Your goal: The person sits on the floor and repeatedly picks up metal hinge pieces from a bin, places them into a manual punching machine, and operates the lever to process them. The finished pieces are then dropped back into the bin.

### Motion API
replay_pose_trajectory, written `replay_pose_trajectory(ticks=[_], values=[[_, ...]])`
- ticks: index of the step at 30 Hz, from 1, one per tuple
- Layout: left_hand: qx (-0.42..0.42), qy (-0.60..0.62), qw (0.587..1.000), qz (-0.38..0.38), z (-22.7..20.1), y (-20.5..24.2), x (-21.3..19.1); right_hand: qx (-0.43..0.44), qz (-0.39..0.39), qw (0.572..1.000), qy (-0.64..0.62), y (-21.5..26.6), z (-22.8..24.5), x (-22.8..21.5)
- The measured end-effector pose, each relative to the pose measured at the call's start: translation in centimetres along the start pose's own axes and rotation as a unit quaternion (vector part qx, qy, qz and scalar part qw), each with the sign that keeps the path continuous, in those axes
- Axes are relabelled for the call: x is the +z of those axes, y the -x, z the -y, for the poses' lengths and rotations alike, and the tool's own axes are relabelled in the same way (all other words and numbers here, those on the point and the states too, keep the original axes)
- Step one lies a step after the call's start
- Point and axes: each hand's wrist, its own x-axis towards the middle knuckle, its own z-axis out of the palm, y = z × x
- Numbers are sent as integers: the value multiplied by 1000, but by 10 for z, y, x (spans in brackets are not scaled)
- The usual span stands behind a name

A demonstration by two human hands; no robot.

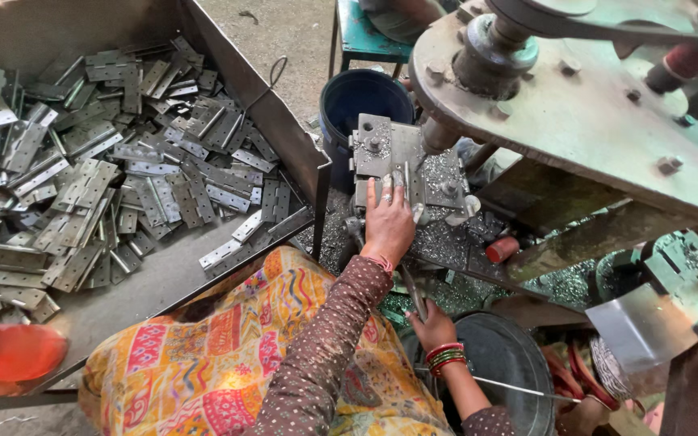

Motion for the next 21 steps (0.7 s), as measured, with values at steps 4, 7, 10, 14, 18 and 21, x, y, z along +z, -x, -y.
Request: replay_pose_trajectory(ticks=[4,7,10,14,18,21], values=[[17,-5,1000,-2,0,11,-1,46,69,997,0,0,7,-11],[12,4,1000,-14,1,4,2,132,164,977,29,-17,21,-48],[2,13,1000,23,5,-4,12,30,87,991,101,-21,23,-63],[3,12,1000,21,5,-22,19,26,45,997,53,-13,11,-35],[10,27,999,-34,7,-8,13,26,-1,999,39,-3,0,4],[18,49,999,-11,5,13,4,32,35,998,-30,0,2,-2]])
